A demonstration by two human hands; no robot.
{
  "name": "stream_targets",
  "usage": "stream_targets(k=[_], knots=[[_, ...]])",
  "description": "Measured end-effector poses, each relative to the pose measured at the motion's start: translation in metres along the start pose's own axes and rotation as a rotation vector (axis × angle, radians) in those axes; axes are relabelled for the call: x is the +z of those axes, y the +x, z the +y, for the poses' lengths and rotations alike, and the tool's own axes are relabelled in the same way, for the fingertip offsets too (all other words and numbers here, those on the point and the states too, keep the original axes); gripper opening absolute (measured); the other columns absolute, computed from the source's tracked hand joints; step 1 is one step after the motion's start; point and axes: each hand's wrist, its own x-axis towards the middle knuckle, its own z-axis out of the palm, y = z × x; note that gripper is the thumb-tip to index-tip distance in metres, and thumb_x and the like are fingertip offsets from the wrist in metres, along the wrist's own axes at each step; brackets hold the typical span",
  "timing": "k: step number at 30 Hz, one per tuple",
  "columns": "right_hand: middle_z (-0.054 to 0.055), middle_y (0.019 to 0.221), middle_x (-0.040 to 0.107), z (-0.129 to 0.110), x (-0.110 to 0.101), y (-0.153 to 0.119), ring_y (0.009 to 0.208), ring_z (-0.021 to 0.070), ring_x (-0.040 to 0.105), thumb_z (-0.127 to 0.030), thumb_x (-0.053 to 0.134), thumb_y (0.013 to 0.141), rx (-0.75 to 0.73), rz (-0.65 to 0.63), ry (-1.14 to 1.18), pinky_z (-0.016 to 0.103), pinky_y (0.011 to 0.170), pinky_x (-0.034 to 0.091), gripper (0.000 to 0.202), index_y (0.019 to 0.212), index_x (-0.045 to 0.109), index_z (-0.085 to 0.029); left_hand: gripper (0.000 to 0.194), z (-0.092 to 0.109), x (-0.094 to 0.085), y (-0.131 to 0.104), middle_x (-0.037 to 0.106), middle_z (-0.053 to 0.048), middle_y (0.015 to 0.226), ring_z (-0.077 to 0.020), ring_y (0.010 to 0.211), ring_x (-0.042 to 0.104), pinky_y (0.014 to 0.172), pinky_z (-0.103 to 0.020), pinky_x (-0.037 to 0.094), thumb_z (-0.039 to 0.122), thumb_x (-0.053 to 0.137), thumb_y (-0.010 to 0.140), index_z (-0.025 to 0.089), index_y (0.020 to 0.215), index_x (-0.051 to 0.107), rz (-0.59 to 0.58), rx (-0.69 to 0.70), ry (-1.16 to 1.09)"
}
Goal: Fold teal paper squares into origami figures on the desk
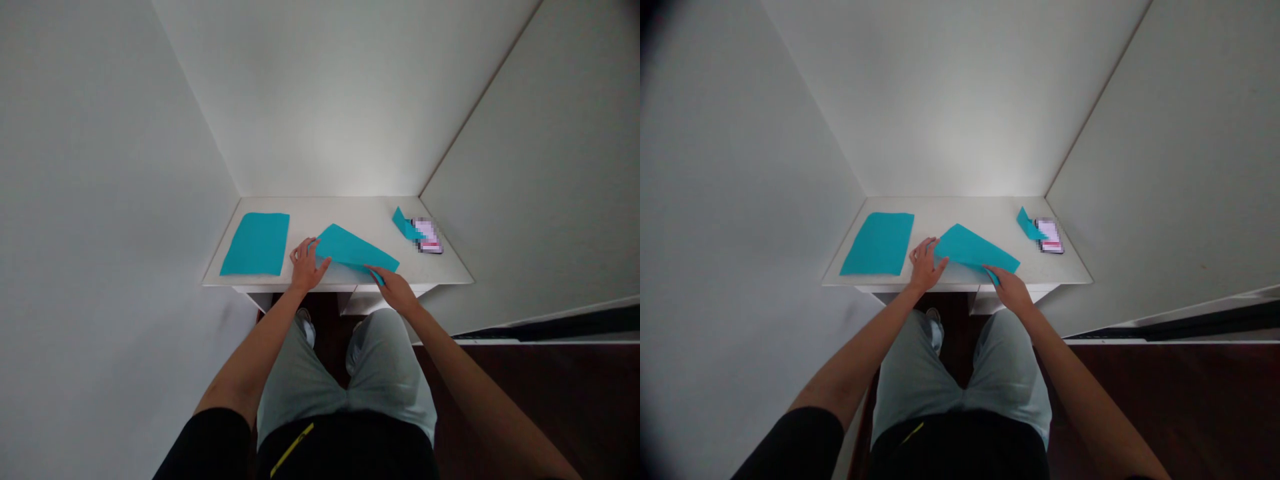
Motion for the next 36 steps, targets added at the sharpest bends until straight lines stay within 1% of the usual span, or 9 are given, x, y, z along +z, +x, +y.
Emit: stream_targets(k=[3,6,12,16,21,24,29,32,36], knots=[[0.006,0.143,0.076,-0.027,-0.019,0.005,0.132,0.0311,0.072,-0.036,0.040,0.112,0.107,0.133,0.148,0.052,0.114,0.059,0.050,0.155,0.064,-0.028,0.070,0.003,-0.003,-0.013,0.049,-0.025,0.159,-0.0348,0.153,0.045,0.127,-0.056,0.032,0.063,0.047,0.108,0.016,0.159,0.045,0.216,-0.164,-0.209],[0.002,0.157,0.066,-0.062,-0.024,0.005,0.144,0.0271,0.064,-0.026,0.043,0.109,-0.005,0.163,0.178,0.050,0.122,0.053,0.057,0.164,0.053,-0.031,0.075,0.009,-0.013,-0.017,0.049,-0.025,0.156,-0.0344,0.145,0.053,0.125,-0.055,0.037,0.071,0.048,0.105,0.017,0.156,0.045,0.333,-0.385,-0.434],[0.004,0.171,0.051,-0.138,0.015,0.009,0.149,0.0290,0.059,-0.003,0.056,0.090,-0.339,-0.013,-0.087,0.053,0.128,0.046,0.087,0.170,0.044,-0.034,0.068,0.003,-0.061,0.000,0.076,-0.016,0.128,-0.0272,0.104,0.078,0.087,-0.040,0.063,0.077,0.040,0.105,0.020,0.133,0.065,-0.201,-0.655,-0.795],[0.008,0.165,0.058,-0.164,0.036,0.021,0.141,0.0302,0.065,-0.004,0.058,0.094,-0.396,-0.078,-0.148,0.053,0.121,0.051,0.075,0.164,0.053,-0.031,0.052,-0.013,-0.090,0.001,0.079,-0.014,0.125,-0.0237,0.097,0.080,0.075,-0.032,0.064,0.065,0.054,0.103,0.019,0.123,0.069,-0.249,-0.677,-0.598],[0.010,0.156,0.067,-0.178,0.046,0.028,0.134,0.0289,0.069,-0.007,0.058,0.100,-0.483,-0.102,-0.195,0.050,0.117,0.053,0.059,0.154,0.063,-0.029,0.078,-0.024,-0.101,-0.010,0.079,-0.020,0.122,-0.0292,0.088,0.080,0.059,-0.032,0.061,0.070,0.079,0.085,0.014,0.137,0.061,-0.368,-0.813,-0.451],[0.009,0.152,0.070,-0.183,0.049,0.023,0.138,0.0271,0.067,-0.011,0.061,0.102,-0.565,-0.127,-0.188,0.050,0.121,0.048,0.051,0.149,0.067,-0.030,0.054,-0.026,-0.100,-0.014,0.081,-0.014,0.104,-0.0287,0.085,0.078,0.058,-0.033,0.061,0.062,0.079,0.087,0.017,0.113,0.071,-0.492,-0.833,-0.436],[0.011,0.163,0.060,-0.154,0.035,0.019,0.147,0.0281,0.059,-0.046,0.062,0.108,-0.569,-0.137,-0.054,0.053,0.130,0.037,0.060,0.164,0.051,-0.028,0.026,-0.048,-0.115,0.003,0.076,-0.005,0.087,-0.0228,0.078,0.073,0.059,-0.028,0.058,0.043,0.061,0.096,0.019,0.091,0.069,-0.401,-0.636,-0.286],[0.013,0.159,0.063,-0.097,0.007,0.018,0.143,0.0303,0.061,-0.053,0.048,0.112,-0.376,-0.057,-0.074,0.052,0.124,0.042,0.060,0.166,0.049,-0.027,0.023,-0.079,-0.139,0.028,0.077,-0.008,0.095,-0.0254,0.094,0.075,0.071,-0.029,0.061,0.040,0.063,0.094,0.019,0.086,0.068,-0.239,-0.570,-0.048],[0.019,0.143,0.071,0.000,-0.041,0.007,0.129,0.0374,0.067,-0.061,0.050,0.107,-0.095,0.059,-0.240,0.053,0.110,0.052,0.070,0.164,0.051,-0.020,0.021,-0.126,-0.165,0.059,0.077,-0.007,0.092,-0.0226,0.078,0.075,0.061,-0.027,0.059,0.036,0.061,0.096,0.016,0.099,0.068,-0.279,-0.774,0.019]])
